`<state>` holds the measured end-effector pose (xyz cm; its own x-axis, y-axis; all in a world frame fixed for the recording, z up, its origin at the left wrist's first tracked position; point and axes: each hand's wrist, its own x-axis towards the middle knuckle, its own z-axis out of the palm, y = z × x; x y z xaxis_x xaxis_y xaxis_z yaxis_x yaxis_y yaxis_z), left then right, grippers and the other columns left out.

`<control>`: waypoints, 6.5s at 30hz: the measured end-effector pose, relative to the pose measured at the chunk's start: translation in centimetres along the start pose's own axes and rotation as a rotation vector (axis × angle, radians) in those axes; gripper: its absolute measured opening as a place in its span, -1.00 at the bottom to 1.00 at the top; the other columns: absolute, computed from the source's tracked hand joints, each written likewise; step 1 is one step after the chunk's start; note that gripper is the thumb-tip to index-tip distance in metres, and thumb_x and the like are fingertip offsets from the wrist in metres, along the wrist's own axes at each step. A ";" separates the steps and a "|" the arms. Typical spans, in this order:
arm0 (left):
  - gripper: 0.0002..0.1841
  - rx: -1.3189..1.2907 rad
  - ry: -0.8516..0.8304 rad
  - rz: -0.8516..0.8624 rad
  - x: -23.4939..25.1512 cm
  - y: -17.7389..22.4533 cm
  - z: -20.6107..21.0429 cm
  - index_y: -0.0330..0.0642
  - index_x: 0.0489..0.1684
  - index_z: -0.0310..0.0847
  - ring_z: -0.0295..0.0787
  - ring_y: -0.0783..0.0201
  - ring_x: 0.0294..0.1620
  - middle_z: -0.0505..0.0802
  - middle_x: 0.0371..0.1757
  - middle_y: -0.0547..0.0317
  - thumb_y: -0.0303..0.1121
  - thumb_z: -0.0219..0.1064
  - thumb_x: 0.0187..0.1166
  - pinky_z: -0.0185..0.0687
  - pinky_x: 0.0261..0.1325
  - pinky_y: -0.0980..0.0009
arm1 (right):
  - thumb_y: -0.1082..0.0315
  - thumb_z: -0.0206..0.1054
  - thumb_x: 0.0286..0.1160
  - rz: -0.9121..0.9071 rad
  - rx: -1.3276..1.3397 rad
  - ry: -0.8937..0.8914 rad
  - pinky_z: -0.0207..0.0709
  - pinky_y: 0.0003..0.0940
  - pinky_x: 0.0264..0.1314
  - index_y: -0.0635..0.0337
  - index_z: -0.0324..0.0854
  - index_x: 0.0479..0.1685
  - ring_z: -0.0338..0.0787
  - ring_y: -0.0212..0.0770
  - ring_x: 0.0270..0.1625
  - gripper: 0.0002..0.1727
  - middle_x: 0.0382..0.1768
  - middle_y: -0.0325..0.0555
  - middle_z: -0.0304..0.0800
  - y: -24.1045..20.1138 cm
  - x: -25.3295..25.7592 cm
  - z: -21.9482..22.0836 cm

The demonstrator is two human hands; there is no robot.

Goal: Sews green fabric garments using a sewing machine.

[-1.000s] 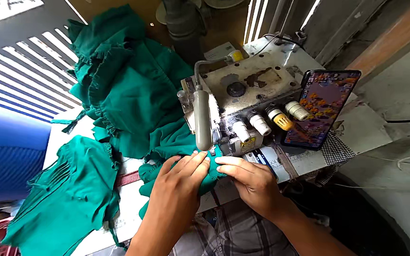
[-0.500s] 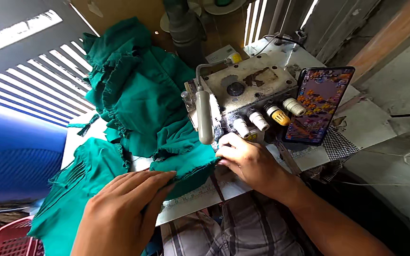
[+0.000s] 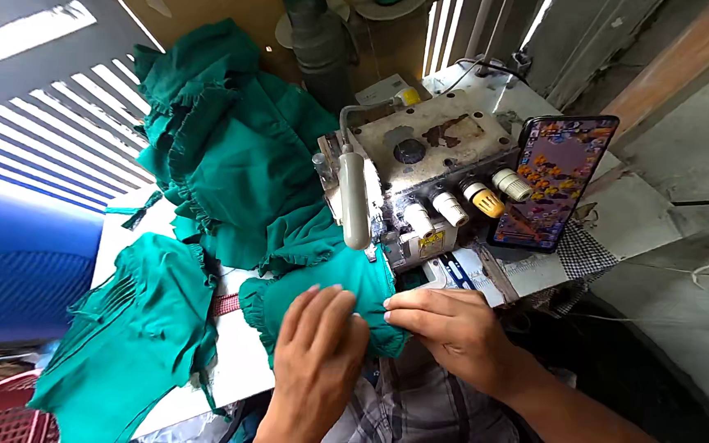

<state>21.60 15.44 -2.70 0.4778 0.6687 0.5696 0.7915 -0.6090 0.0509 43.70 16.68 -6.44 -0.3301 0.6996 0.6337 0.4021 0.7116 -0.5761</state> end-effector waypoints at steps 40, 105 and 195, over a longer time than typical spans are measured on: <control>-0.76 -0.206 -0.268 -0.147 4.1 -3.1 -4.0 -0.11 -0.08 0.84 0.83 0.17 0.01 0.88 -0.07 0.14 -0.16 0.52 0.49 0.72 0.08 0.20 | 0.42 0.29 0.62 0.054 -0.069 -0.096 0.59 -0.22 0.32 0.32 0.82 0.06 0.74 0.12 0.19 -0.76 0.09 0.44 0.72 2.7 2.5 0.9; -0.64 -0.275 -0.252 -0.093 2.4 -2.2 1.3 -0.09 0.16 0.82 0.65 0.07 0.57 0.82 0.41 0.11 -0.30 0.40 0.40 0.45 0.63 -0.22 | 0.48 0.23 0.68 0.094 -0.082 0.126 0.75 -0.51 0.15 0.08 0.86 -0.05 0.89 -0.33 0.16 -0.76 0.14 -0.13 0.93 1.4 0.3 2.2; -0.83 -0.211 -0.057 0.007 2.7 0.1 -3.1 0.00 -0.13 0.90 0.78 0.24 -0.06 0.85 -0.28 0.23 -0.30 0.33 0.66 0.62 0.14 0.29 | 0.40 0.27 0.64 0.067 -0.035 -0.008 0.73 -0.50 0.16 0.02 0.89 -0.12 0.86 -0.35 0.15 -0.77 0.05 -0.18 0.92 1.3 3.5 0.2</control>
<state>21.77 15.86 1.36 0.5085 0.6839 0.5232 0.6940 -0.6852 0.2210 42.86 20.08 -5.06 -0.3084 0.7465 0.5896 0.4533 0.6602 -0.5988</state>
